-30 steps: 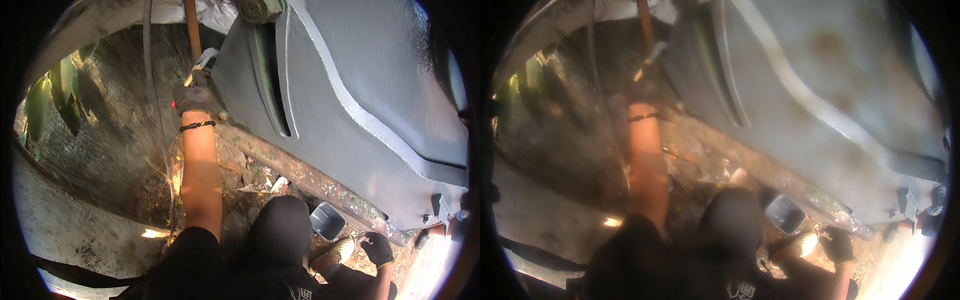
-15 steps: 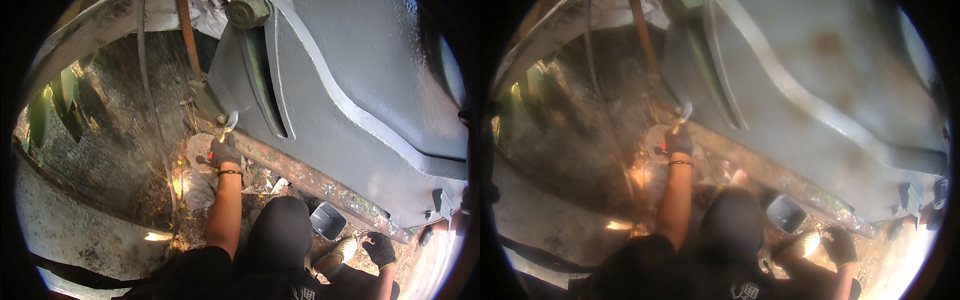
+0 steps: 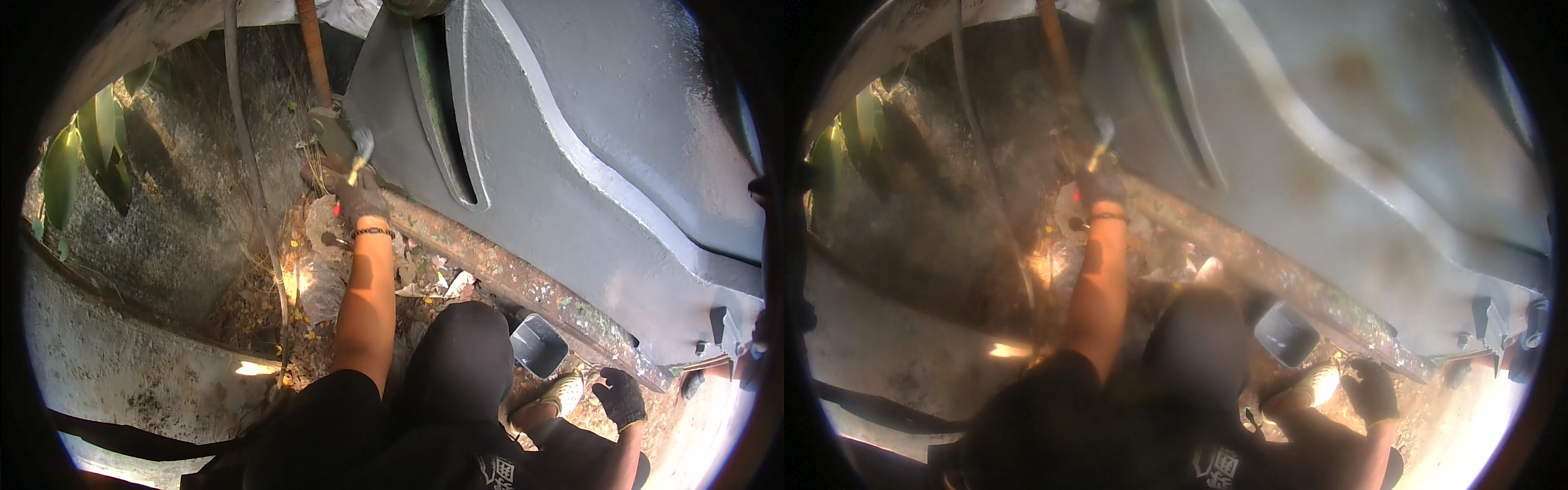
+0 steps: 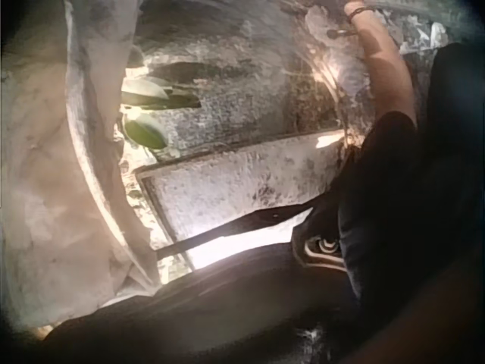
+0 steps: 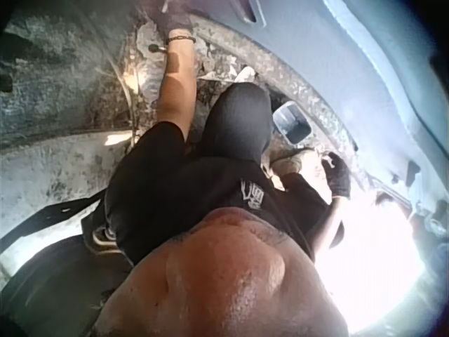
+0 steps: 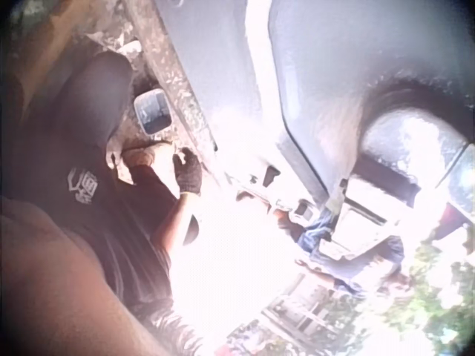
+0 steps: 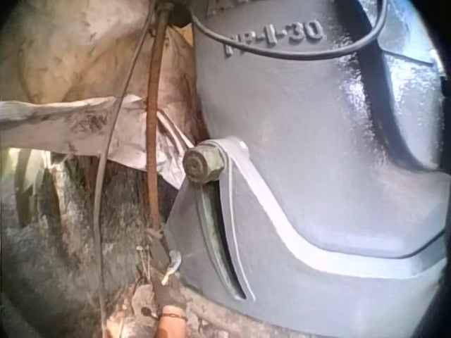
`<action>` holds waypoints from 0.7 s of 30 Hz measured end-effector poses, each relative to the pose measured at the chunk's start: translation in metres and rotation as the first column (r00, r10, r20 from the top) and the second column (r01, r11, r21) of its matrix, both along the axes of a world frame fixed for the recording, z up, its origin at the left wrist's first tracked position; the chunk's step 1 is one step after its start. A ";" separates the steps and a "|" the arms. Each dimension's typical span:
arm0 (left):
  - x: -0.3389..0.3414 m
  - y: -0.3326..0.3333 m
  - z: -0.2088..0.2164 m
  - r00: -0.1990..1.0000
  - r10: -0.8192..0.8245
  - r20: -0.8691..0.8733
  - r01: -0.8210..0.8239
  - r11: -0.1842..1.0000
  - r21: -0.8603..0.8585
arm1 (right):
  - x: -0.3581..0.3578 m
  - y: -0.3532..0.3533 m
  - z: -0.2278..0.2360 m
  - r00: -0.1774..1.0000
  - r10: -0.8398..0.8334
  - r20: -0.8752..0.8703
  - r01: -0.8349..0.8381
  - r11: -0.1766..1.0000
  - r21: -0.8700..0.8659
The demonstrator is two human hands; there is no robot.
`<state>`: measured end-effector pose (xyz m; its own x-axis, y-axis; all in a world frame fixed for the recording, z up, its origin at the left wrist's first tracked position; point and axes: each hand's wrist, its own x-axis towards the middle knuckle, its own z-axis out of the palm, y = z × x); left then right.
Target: The person kneels beside a large gray metal object and uses a paintbrush to apply gray paint to its lower side. They repeatedly dip the brush into a small paint container and continue brushing along the curved surface.
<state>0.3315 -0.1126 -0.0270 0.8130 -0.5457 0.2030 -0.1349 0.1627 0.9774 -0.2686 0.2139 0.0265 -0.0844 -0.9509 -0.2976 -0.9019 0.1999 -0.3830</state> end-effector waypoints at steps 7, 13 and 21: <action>0.022 0.022 -0.132 0.991 -0.118 -0.065 0.130 0.970 0.208 | -0.015 0.000 -0.009 1.000 0.000 -0.011 0.000 0.999 0.037; 0.081 0.031 -0.120 0.578 -0.641 -0.504 0.023 0.631 -0.776 | -0.002 -0.008 -0.015 0.997 0.073 0.021 -0.075 0.995 0.064; -0.036 0.050 -0.142 0.691 -0.226 -0.687 0.110 0.972 -0.208 | -0.013 0.001 -0.012 1.000 0.014 0.007 -0.014 0.999 0.045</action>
<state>0.2955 -0.0625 -0.1693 0.6466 -0.6999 -0.3034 0.6230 0.2550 0.7395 -0.2812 0.2153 0.0141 -0.0690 -0.9375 -0.3410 -0.9020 0.2047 -0.3801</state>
